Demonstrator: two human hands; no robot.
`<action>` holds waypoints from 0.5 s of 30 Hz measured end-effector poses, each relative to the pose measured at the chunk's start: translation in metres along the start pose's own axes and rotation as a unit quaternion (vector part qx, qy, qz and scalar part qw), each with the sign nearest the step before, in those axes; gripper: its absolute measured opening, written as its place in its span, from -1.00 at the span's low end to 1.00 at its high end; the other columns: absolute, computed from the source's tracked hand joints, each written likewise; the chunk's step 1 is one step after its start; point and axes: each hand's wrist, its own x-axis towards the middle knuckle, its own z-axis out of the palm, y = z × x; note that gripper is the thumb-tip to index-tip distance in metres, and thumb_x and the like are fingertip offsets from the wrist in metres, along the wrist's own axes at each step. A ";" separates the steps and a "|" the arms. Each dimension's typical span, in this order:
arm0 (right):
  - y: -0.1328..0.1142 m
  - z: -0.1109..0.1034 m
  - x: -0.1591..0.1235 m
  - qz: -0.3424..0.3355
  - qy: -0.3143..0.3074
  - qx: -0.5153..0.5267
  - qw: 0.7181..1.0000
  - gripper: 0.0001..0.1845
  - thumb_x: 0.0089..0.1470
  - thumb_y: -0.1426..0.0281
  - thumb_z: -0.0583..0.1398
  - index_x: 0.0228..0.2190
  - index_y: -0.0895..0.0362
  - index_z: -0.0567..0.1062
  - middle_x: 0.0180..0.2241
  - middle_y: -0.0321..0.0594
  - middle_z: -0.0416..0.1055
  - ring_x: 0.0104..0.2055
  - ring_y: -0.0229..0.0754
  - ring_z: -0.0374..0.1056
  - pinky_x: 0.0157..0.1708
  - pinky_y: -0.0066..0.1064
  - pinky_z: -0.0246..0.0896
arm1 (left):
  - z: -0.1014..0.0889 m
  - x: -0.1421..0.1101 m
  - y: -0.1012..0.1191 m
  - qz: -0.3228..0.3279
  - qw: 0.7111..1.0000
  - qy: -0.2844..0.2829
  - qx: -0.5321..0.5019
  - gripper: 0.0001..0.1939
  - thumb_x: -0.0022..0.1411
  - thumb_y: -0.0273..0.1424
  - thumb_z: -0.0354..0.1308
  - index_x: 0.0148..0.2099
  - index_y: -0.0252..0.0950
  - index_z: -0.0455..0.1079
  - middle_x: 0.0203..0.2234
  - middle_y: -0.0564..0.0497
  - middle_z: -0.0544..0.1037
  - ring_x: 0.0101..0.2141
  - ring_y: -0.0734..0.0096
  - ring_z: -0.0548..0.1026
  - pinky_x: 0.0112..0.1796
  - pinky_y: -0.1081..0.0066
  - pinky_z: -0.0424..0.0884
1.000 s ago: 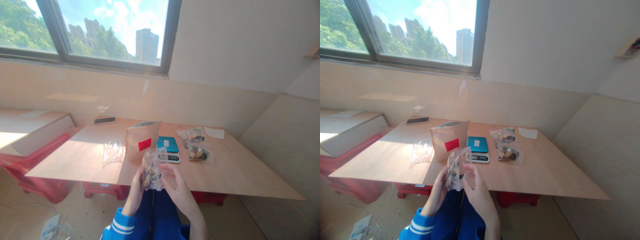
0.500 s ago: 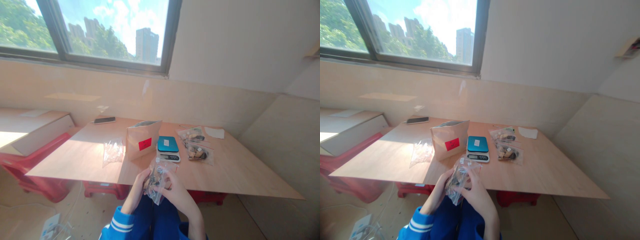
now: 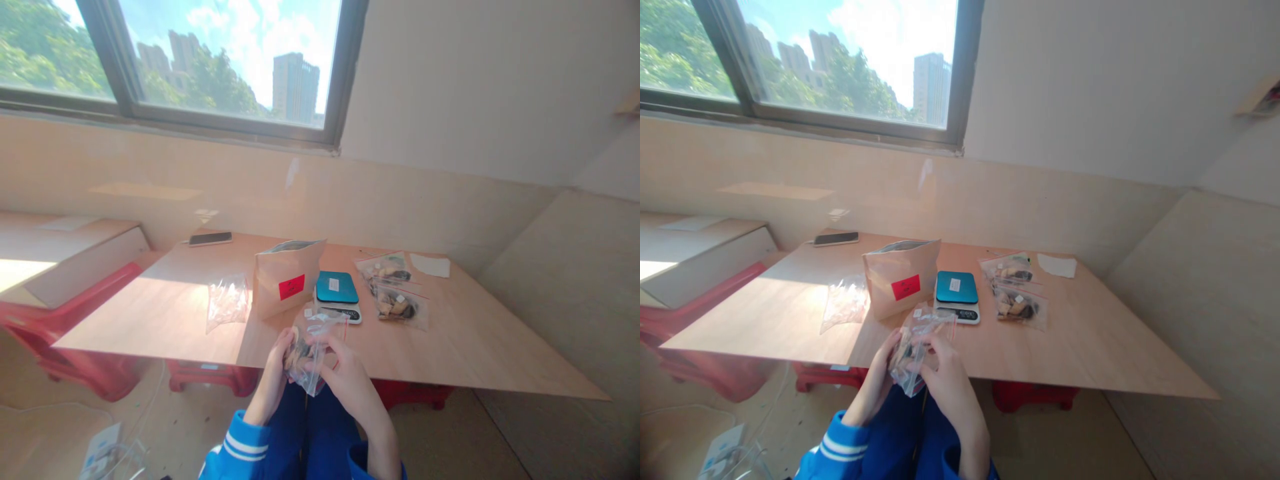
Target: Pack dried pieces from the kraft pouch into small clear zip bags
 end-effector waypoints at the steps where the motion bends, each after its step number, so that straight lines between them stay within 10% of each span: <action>1: -0.001 0.001 0.001 0.002 0.007 0.003 1.000 -0.72 -0.03 0.47 0.24 -0.21 0.04 0.53 -0.18 -0.27 0.52 -0.10 -0.08 0.45 -0.06 -0.25 0.35 | 0.000 0.001 0.000 -0.002 1.000 0.004 0.003 -0.72 0.04 -0.29 0.27 -0.19 -0.28 0.45 -0.39 0.03 0.55 -0.32 0.34 0.52 -0.42 0.49 0.40; 15: -0.010 -0.004 0.006 0.001 0.096 0.067 0.993 -0.76 -0.09 0.42 0.28 -0.28 0.10 0.58 -0.25 -0.20 0.56 -0.21 -0.10 0.47 -0.13 -0.27 0.37 | -0.005 0.012 -0.008 -0.046 0.994 0.097 -0.015 -0.62 0.05 -0.26 0.21 -0.05 -0.20 0.40 -0.35 0.05 0.60 -0.42 0.37 0.55 -0.52 0.51 0.34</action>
